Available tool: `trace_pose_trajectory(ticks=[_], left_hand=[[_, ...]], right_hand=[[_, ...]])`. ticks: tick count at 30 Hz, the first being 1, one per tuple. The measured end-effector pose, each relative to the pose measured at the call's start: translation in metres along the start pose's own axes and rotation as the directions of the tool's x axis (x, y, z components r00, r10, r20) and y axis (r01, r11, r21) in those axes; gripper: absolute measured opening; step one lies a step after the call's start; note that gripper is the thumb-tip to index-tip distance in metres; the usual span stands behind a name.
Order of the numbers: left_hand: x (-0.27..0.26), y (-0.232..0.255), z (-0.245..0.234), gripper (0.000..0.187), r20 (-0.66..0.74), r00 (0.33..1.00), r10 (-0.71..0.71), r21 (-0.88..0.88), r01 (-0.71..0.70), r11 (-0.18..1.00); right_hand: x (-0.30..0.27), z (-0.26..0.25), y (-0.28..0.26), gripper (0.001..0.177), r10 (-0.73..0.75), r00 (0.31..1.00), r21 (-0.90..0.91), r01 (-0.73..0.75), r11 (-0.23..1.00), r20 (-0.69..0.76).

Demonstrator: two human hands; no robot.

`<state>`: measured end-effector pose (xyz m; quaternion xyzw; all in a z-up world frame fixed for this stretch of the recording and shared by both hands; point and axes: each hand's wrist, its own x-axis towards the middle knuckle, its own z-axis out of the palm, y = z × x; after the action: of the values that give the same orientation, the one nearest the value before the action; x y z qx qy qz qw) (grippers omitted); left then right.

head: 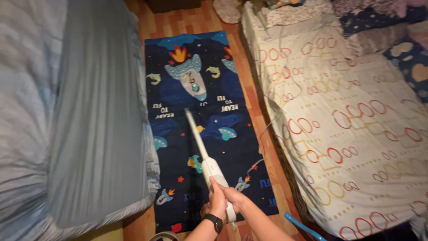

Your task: The person cleans a small rug using a handheld vacuum cleaner, moving the nozzle across the rug surface and then disconnecting the nozzle attachment by hand.

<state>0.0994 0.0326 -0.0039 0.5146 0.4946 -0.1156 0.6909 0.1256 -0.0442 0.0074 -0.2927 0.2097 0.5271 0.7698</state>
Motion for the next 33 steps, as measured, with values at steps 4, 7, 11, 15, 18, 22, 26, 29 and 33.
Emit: trace_pose_trajectory(ticks=[4, 7, 11, 15, 18, 22, 26, 29, 33], left_hand=[[-0.002, 0.010, -0.022, 0.083, -0.060, 0.998, -0.004, -0.057, 0.001, 0.998], [0.010, 0.017, -0.034, 0.081, -0.058, 0.998, -0.026, -0.103, 0.020, 0.994], [0.018, 0.005, -0.029, 0.079, 0.048, 0.998, -0.038, -0.145, 0.045, 0.988], [0.002, 0.001, -0.009, 0.079, 0.173, 0.974, -0.144, -0.068, 0.157, 0.985], [-0.021, 0.004, 0.007, 0.078, 0.215, 0.964, -0.159, -0.006, 0.164, 0.986], [-0.030, -0.010, 0.011, 0.077, 0.283, 0.952, -0.115, -0.006, 0.122, 0.993], [-0.007, -0.032, 0.001, 0.079, 0.204, 0.973, -0.108, 0.058, 0.098, 0.994], [0.002, -0.049, -0.015, 0.083, 0.104, 0.985, 0.137, 0.204, -0.156, 0.967], [-0.003, -0.053, -0.044, 0.086, 0.055, 0.968, 0.247, 0.778, -0.197, 0.597]], right_hand=[[0.020, 0.021, 0.004, 0.040, 0.055, 0.979, -0.169, -0.089, 0.982, -0.196], [0.036, 0.024, 0.007, 0.042, 0.066, 0.959, -0.182, -0.119, 0.976, -0.275], [0.043, -0.015, 0.017, 0.036, 0.073, 0.978, -0.090, -0.092, 0.992, -0.198], [0.024, -0.058, 0.018, 0.042, 0.114, 0.987, 0.052, -0.109, 0.993, -0.109], [-0.001, -0.073, 0.012, 0.042, 0.062, 0.972, 0.031, -0.056, 0.998, -0.226], [-0.019, -0.067, 0.012, 0.042, -0.011, 0.943, -0.089, -0.020, 0.996, -0.332], [-0.025, -0.040, 0.029, 0.041, -0.095, 0.909, -0.247, -0.009, 0.969, -0.406], [-0.016, -0.027, 0.047, 0.036, -0.149, 0.888, -0.355, -0.018, 0.935, -0.435], [-0.005, -0.035, 0.075, 0.050, -0.093, 0.873, -0.402, -0.124, 0.907, -0.478]])
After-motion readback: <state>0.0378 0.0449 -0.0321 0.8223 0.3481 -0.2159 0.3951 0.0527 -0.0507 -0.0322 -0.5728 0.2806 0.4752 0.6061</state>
